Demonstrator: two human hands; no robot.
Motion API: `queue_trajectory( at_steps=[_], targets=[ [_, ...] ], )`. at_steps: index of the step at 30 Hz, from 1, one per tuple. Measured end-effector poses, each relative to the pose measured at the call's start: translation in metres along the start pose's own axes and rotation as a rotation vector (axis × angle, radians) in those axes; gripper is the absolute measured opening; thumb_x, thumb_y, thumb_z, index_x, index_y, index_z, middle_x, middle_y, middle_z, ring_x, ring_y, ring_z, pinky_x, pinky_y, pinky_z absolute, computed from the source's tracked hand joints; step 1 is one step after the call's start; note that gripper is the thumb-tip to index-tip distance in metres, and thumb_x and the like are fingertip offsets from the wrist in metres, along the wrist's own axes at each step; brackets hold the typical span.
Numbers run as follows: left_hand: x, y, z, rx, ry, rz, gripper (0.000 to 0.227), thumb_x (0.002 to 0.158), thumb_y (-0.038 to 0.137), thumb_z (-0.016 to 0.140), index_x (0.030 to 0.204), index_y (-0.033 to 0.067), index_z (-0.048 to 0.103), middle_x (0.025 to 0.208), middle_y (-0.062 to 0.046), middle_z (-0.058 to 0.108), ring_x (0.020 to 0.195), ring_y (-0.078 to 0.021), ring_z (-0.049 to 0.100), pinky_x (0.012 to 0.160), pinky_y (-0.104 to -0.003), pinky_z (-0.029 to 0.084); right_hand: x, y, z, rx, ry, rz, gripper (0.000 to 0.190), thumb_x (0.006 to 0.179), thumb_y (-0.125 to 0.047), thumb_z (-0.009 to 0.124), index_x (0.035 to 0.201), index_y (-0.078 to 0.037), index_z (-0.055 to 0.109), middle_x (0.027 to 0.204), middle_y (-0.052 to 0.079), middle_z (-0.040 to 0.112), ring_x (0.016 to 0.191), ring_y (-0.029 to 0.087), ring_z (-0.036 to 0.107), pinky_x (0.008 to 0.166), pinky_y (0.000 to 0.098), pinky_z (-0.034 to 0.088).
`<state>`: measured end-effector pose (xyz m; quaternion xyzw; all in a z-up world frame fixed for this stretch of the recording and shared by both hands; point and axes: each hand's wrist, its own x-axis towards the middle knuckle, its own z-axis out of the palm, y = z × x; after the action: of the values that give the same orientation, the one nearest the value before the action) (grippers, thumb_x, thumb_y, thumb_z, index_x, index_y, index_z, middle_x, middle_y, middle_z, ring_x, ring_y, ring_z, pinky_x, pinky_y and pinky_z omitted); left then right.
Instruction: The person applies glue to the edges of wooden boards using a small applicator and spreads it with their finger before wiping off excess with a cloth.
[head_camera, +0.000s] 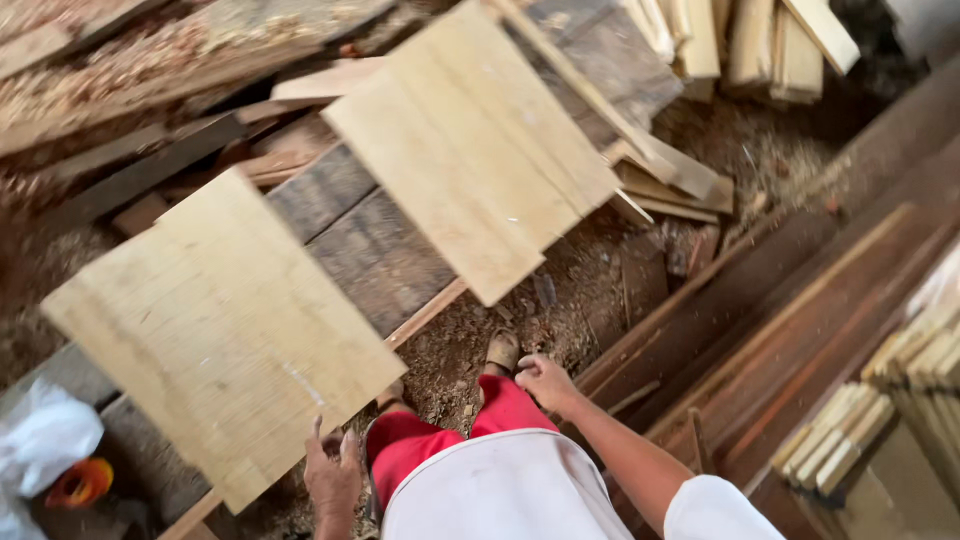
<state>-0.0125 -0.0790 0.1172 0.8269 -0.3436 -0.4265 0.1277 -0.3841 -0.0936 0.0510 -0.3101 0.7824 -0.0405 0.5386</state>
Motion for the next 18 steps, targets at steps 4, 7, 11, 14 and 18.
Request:
queue_trajectory(
  at_steps=[4,7,11,14,18],
  targets=[
    [0.001,-0.028,0.07,0.151,0.067,0.128,0.061,0.084,0.025,0.066,0.14,0.0093,0.049,0.095,-0.014,0.07,0.094,-0.0359,0.064,0.088,-0.047,0.045,-0.017,0.039,-0.094,0.171,0.156,0.136,0.043,0.08,-0.034,0.062,0.12,-0.016,0.062,0.114,0.006,0.068,0.102,0.021,0.063,0.087,0.0363,0.047],
    [-0.035,0.057,0.074,0.201,-0.075,0.003,0.062,0.086,0.026,0.059,0.144,0.0093,0.042,0.121,-0.021,0.062,0.112,-0.0364,0.058,0.098,-0.046,0.042,-0.046,0.059,-0.143,0.404,0.303,0.266,0.051,0.086,-0.03,0.058,0.134,-0.014,0.054,0.11,0.007,0.068,0.084,0.022,0.063,0.073,0.0383,0.047],
    [-0.023,0.101,0.092,0.195,-0.052,0.032,0.056,0.089,0.03,0.059,0.142,0.0177,0.044,0.108,-0.017,0.068,0.1,-0.0336,0.063,0.088,-0.05,0.05,-0.039,0.107,-0.153,0.354,0.304,0.317,0.052,0.089,-0.034,0.056,0.136,-0.015,0.051,0.129,0.007,0.057,0.114,0.029,0.056,0.092,0.0445,0.047],
    [-0.021,0.136,0.1,0.069,-0.09,0.073,0.058,0.09,0.024,0.057,0.143,0.0104,0.038,0.122,-0.026,0.056,0.104,-0.038,0.06,0.078,-0.05,0.058,-0.022,0.122,-0.15,0.257,0.293,0.353,0.042,0.092,-0.032,0.056,0.131,-0.018,0.051,0.124,0.004,0.061,0.104,0.029,0.06,0.087,0.0461,0.048],
    [0.002,0.161,0.119,-0.011,-0.142,0.15,0.053,0.092,0.022,0.057,0.142,0.0101,0.041,0.108,-0.017,0.063,0.093,-0.0275,0.063,0.074,-0.041,0.058,0.031,0.118,-0.153,0.109,0.463,0.004,0.038,0.084,-0.034,0.058,0.119,-0.019,0.064,0.119,0.002,0.067,0.108,0.02,0.064,0.094,0.0355,0.047]
  ],
)
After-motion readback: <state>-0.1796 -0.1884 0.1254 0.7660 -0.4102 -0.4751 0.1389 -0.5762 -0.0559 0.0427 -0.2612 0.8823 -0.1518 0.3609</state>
